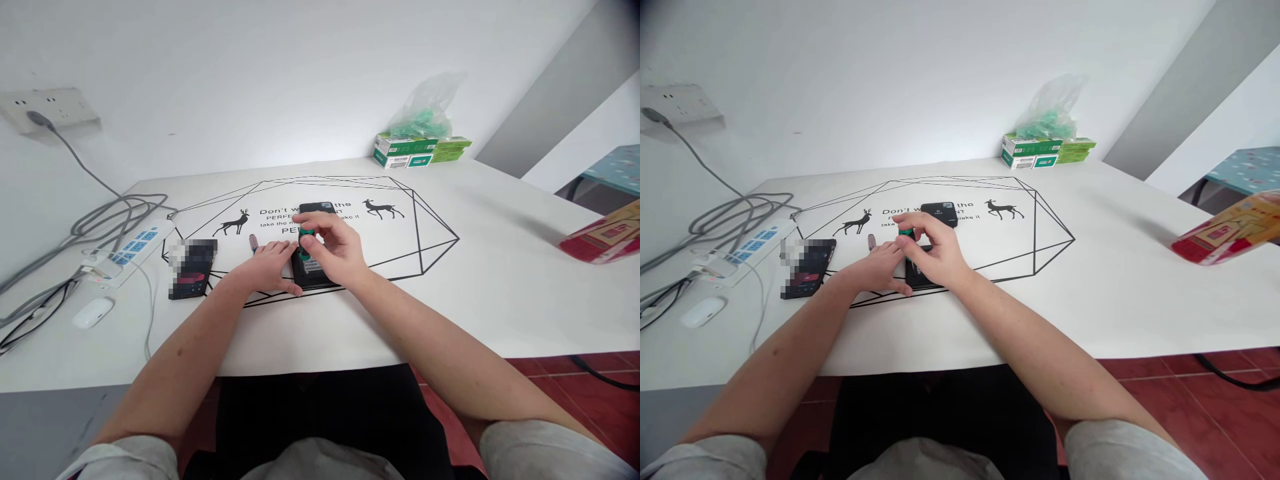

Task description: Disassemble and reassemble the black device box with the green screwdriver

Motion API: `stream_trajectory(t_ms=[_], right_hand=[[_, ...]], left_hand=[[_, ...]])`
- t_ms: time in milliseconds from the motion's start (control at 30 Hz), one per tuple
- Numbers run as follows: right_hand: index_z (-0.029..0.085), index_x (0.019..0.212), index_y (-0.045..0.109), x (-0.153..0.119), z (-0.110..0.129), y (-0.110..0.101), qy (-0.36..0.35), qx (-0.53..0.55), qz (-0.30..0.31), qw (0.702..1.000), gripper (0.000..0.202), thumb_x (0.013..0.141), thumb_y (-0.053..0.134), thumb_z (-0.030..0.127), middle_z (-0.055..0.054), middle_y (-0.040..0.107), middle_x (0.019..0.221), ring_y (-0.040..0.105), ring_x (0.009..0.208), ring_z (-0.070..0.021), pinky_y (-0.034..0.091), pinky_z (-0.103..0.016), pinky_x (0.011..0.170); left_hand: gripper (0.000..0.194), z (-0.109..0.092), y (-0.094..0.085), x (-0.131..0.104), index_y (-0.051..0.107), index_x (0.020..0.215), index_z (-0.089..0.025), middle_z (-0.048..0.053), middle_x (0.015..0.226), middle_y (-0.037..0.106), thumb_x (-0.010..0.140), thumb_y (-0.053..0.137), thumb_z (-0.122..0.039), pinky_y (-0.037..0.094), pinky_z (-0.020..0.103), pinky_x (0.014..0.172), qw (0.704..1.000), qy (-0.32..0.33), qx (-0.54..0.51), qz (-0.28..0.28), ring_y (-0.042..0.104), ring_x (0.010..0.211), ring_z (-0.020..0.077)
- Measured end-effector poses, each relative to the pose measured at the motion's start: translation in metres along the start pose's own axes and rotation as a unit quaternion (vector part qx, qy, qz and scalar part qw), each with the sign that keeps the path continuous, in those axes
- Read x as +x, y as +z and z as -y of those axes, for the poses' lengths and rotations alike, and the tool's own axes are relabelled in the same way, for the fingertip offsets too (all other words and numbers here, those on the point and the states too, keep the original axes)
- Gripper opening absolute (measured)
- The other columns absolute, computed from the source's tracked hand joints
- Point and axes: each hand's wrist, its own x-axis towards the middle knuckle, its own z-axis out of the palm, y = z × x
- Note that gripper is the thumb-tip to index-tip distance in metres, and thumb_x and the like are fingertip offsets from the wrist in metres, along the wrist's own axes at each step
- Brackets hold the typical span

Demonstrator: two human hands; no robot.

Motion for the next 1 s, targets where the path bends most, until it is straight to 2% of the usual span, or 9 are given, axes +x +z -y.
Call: stream_trajectory(t_ms=[133, 333, 400, 533, 633, 767, 833, 933, 1000], right_hand=[[0.029, 0.119, 0.071, 0.001, 0.003, -0.005, -0.015, -0.016, 0.05, 0.999, 0.02, 0.105, 0.057, 0.027, -0.007, 0.079, 0.118, 0.075, 0.11, -0.0233, 0.059, -0.044, 0.087], [0.028, 0.108, 0.072, 0.005, -0.002, -0.005, -0.01, -0.063, 0.015, 0.998, 0.02, 0.091, 0.08, 0.034, -0.003, 0.069, 0.098, 0.061, 0.085, -0.0189, 0.056, -0.04, 0.079], [0.029, 0.11, 0.073, 0.005, -0.002, -0.006, -0.001, -0.044, 0.011, 0.999, 0.024, 0.091, 0.082, 0.041, -0.004, 0.07, 0.102, 0.064, 0.092, -0.0209, 0.058, -0.042, 0.082], [0.031, 0.121, 0.072, 0.004, 0.001, -0.01, 0.08, 0.06, 0.066, 0.993, 0.026, 0.104, 0.065, 0.049, -0.009, 0.073, 0.128, 0.07, 0.12, -0.0248, 0.062, -0.047, 0.096], [0.03, 0.12, 0.07, 0.002, -0.001, -0.008, 0.1, 0.088, 0.068, 0.989, 0.024, 0.102, 0.069, 0.046, -0.007, 0.073, 0.119, 0.072, 0.108, -0.021, 0.063, -0.041, 0.089], [0.03, 0.111, 0.067, 0.001, -0.008, -0.005, 0.06, 0.017, 0.027, 0.998, 0.028, 0.092, 0.083, 0.044, -0.002, 0.067, 0.107, 0.064, 0.093, -0.0172, 0.059, -0.036, 0.082], [0.031, 0.115, 0.067, -0.001, -0.009, -0.005, 0.063, 0.009, 0.039, 0.997, 0.031, 0.092, 0.082, 0.044, -0.003, 0.067, 0.112, 0.065, 0.096, -0.0181, 0.059, -0.038, 0.084], [0.033, 0.127, 0.065, -0.002, -0.006, -0.009, 0.095, 0.069, 0.094, 0.989, 0.03, 0.1, 0.071, 0.045, -0.007, 0.068, 0.126, 0.069, 0.114, -0.0223, 0.062, -0.042, 0.093], [0.033, 0.128, 0.064, -0.001, -0.004, -0.012, 0.11, 0.098, 0.11, 0.983, 0.028, 0.104, 0.066, 0.046, -0.007, 0.068, 0.123, 0.07, 0.115, -0.023, 0.062, -0.045, 0.096]], left_hand=[[0.118, 0.002, 0.001, 0.0, 0.029, 0.172, -0.022, 0.021, 0.172, 0.041, 0.081, 0.069, -0.086, 0.023, 0.064, 0.128, 1.0, 0.003, 0.007, 0.002, 0.034, 0.156, 0.0501], [0.117, 0.003, 0.002, 0.0, 0.031, 0.171, -0.021, 0.02, 0.173, 0.039, 0.081, 0.07, -0.086, 0.023, 0.062, 0.129, 1.0, 0.006, 0.003, 0.0, 0.035, 0.156, 0.0475], [0.119, 0.002, 0.001, 0.0, 0.031, 0.171, -0.02, 0.021, 0.174, 0.038, 0.08, 0.071, -0.085, 0.025, 0.061, 0.129, 1.0, 0.003, 0.003, 0.001, 0.036, 0.156, 0.0465], [0.122, 0.001, 0.0, 0.0, 0.029, 0.171, -0.018, 0.023, 0.174, 0.036, 0.079, 0.071, -0.086, 0.027, 0.061, 0.128, 1.0, 0.001, 0.006, 0.001, 0.036, 0.155, 0.048], [0.121, 0.001, 0.001, 0.001, 0.029, 0.171, -0.02, 0.023, 0.175, 0.035, 0.079, 0.07, -0.087, 0.027, 0.063, 0.127, 1.0, 0.002, 0.007, 0.0, 0.036, 0.155, 0.0489], [0.12, 0.003, 0.002, 0.001, 0.028, 0.172, -0.022, 0.021, 0.175, 0.036, 0.079, 0.068, -0.087, 0.023, 0.064, 0.128, 1.0, -0.001, 0.004, 0.002, 0.034, 0.157, 0.0489], [0.119, 0.003, 0.002, 0.001, 0.031, 0.171, -0.022, 0.021, 0.174, 0.037, 0.079, 0.069, -0.087, 0.023, 0.063, 0.129, 1.0, -0.001, 0.0, 0.001, 0.035, 0.156, 0.0482], [0.12, 0.003, 0.002, 0.001, 0.034, 0.169, -0.019, 0.022, 0.174, 0.037, 0.077, 0.07, -0.088, 0.023, 0.063, 0.129, 1.0, 0.002, 0.0, -0.002, 0.036, 0.155, 0.0488], [0.122, 0.003, 0.002, 0.001, 0.033, 0.169, -0.018, 0.023, 0.173, 0.037, 0.077, 0.069, -0.089, 0.023, 0.064, 0.129, 1.0, 0.003, -0.001, -0.003, 0.036, 0.155, 0.0493]])
